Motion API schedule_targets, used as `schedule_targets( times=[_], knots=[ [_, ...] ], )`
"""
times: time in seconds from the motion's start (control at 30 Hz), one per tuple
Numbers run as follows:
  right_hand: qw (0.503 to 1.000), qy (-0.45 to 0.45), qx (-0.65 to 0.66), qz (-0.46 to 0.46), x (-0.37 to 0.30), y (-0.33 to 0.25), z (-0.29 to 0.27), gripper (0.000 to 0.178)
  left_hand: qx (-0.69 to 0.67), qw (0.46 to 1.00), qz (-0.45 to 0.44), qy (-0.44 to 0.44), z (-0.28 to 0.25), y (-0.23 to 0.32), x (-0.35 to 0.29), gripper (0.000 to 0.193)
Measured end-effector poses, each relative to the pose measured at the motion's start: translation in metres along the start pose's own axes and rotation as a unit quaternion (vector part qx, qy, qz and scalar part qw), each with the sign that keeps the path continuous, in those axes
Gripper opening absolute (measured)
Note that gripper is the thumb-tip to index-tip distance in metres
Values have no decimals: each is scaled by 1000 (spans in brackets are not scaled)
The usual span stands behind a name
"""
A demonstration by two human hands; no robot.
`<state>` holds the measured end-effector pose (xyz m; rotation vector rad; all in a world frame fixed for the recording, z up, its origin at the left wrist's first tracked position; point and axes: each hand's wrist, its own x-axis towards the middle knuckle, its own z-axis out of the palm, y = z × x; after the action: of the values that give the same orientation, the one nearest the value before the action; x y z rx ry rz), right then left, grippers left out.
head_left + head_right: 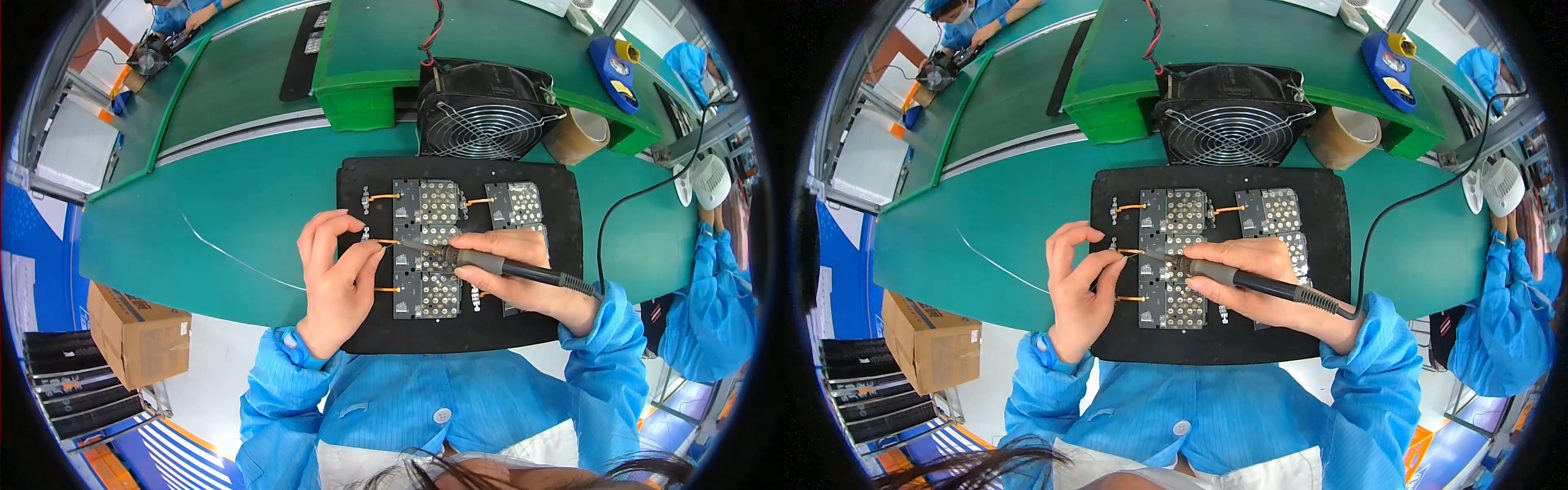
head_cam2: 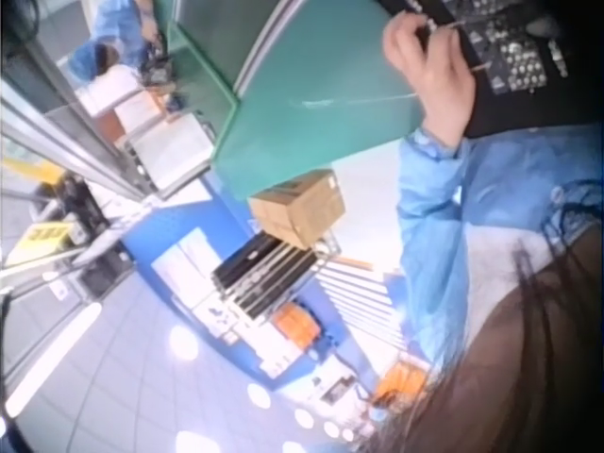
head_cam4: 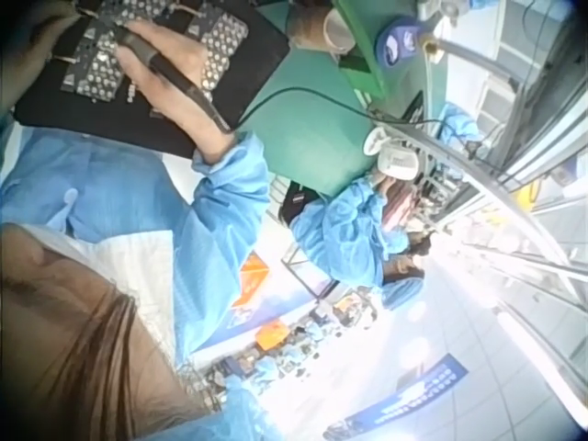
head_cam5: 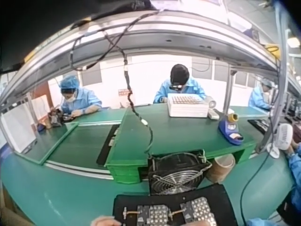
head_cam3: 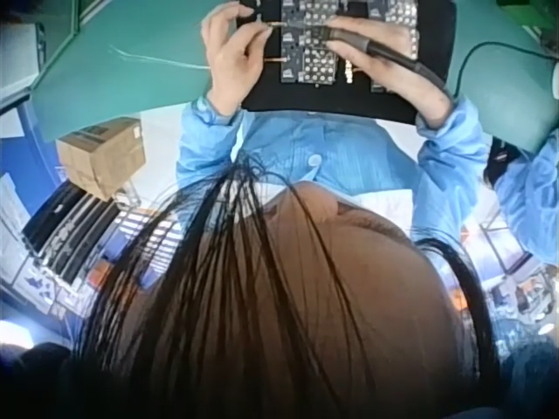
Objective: The person solders wire connections onto LED PCB boards using a soldering iron.
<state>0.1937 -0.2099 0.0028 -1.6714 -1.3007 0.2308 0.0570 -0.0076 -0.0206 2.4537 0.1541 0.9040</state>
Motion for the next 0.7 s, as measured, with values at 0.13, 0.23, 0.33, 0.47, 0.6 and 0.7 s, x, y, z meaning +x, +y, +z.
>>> schedule_targets(
  times=[0.13,0.23,0.33,0.47,0.6,0.7],
  knots=[
    [1000,-2,-9,1,-1,1,0,32,-45,998,-22,-26,2,-2,0,14],
    [1000,0,-9,0,-1,1,0,32,-129,987,-82,-53,3,-10,4,14],
    [1000,1,-12,-1,0,0,-1,32,-170,969,-141,-109,0,-9,13,17],
    [1000,7,-15,-8,1,0,-1,32,-173,960,-165,-148,4,-13,13,18],
    [1000,8,-10,-6,0,2,0,32,-179,965,-133,-135,8,-15,13,16],
    [1000,5,-9,-6,1,0,-2,31,-173,966,-136,-137,10,-15,14,14]
  ],
)
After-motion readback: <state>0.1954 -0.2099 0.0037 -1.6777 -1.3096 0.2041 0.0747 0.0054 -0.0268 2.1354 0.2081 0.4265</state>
